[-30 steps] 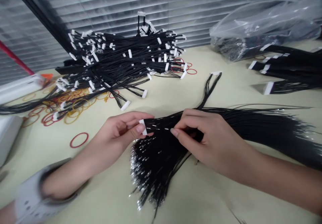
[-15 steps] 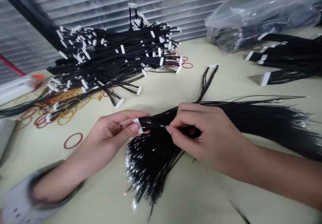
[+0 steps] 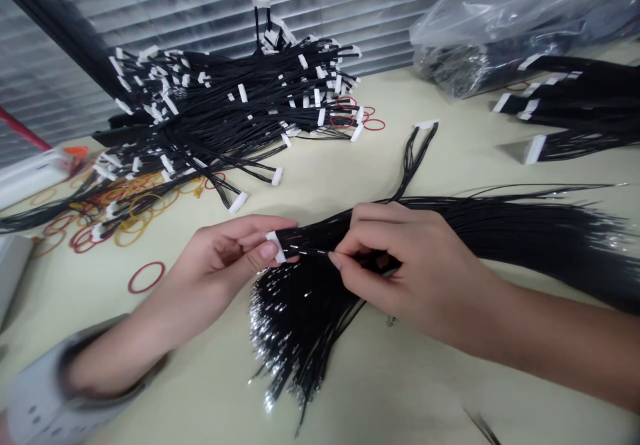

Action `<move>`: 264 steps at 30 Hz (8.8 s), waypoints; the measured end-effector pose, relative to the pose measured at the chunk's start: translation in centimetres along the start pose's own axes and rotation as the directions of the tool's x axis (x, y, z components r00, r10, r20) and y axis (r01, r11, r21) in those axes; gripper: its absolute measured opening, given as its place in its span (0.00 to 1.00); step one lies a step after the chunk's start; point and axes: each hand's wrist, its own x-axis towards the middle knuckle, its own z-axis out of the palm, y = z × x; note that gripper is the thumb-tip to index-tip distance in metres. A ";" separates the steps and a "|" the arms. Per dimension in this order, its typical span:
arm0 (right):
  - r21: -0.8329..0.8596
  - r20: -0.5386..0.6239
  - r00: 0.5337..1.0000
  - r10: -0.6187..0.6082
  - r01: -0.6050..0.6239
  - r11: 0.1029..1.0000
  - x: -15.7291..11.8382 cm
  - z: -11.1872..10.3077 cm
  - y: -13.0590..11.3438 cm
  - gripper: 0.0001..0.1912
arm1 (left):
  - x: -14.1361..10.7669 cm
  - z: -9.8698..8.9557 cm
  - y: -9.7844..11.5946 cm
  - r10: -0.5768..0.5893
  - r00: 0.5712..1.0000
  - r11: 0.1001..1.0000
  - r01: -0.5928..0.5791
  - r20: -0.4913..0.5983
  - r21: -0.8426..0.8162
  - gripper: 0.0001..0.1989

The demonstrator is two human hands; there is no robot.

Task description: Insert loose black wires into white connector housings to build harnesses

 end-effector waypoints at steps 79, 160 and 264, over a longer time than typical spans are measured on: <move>0.038 0.034 0.989 -0.141 0.139 0.990 -0.3 0.5 0.3 0.03 | -0.3 0.6 0.5 -0.050 0.998 0.998 0.051 0.025 -0.045 0.11; -0.105 0.045 0.991 -0.123 0.127 0.986 -0.2 -0.2 -0.3 0.06 | -0.1 -0.3 0.5 -0.024 0.999 0.990 0.030 0.043 -0.138 0.08; 0.000 0.144 0.973 -0.182 0.184 0.983 -0.2 0.1 0.1 0.08 | -1.2 1.1 0.5 0.075 0.995 0.984 -0.084 0.058 0.155 0.13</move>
